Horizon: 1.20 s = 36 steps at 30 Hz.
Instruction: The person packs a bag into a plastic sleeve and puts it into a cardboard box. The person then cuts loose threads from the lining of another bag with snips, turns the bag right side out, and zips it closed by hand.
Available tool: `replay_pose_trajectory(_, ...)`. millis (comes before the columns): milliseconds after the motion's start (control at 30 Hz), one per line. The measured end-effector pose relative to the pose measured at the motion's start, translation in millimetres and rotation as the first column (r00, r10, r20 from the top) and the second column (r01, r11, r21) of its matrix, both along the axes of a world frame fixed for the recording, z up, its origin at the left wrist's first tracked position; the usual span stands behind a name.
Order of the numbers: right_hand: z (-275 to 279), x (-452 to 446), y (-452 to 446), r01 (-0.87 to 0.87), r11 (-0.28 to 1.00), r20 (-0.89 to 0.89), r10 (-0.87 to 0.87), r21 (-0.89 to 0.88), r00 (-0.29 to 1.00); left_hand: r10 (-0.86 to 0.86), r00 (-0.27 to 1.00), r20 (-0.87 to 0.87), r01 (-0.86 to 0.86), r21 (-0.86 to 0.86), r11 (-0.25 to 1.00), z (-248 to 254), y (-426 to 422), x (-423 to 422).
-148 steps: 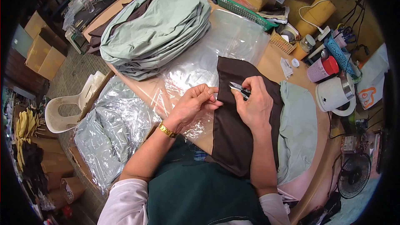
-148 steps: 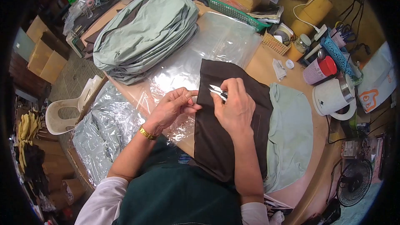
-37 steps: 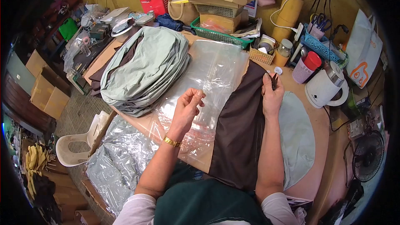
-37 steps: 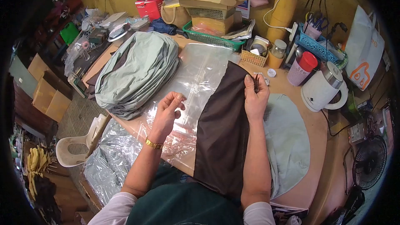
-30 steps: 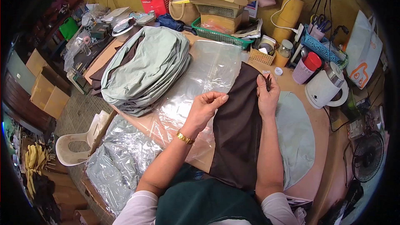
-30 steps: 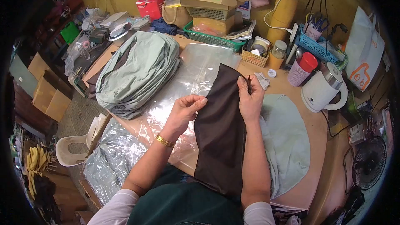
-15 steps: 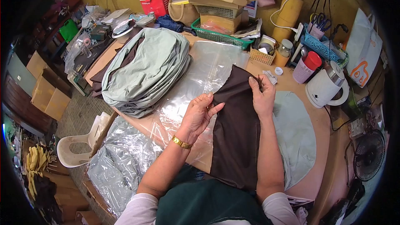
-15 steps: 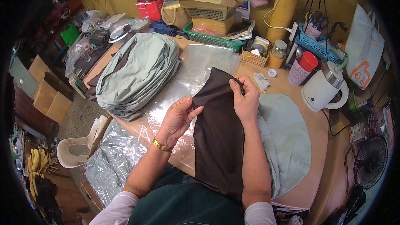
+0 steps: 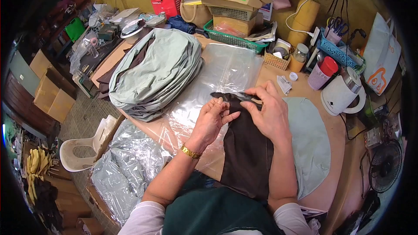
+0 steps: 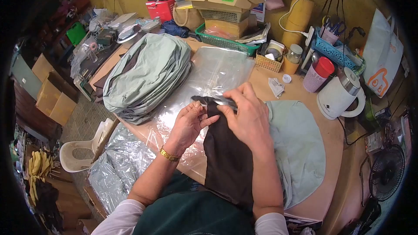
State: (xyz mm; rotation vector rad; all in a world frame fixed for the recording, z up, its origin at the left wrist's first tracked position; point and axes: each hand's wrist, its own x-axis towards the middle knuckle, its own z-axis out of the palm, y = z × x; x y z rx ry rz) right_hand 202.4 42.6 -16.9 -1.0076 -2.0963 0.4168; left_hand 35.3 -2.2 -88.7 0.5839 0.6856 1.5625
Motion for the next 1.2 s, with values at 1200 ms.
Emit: replay_pose_trajectory(1200,-46.8,1.9,47.1,-0.160,0.926,-0.346,0.035,-0.341,0.938,0.023,0.579,-0.815,0.007,0.033,0.999,-1.8,-14.0,-27.3)
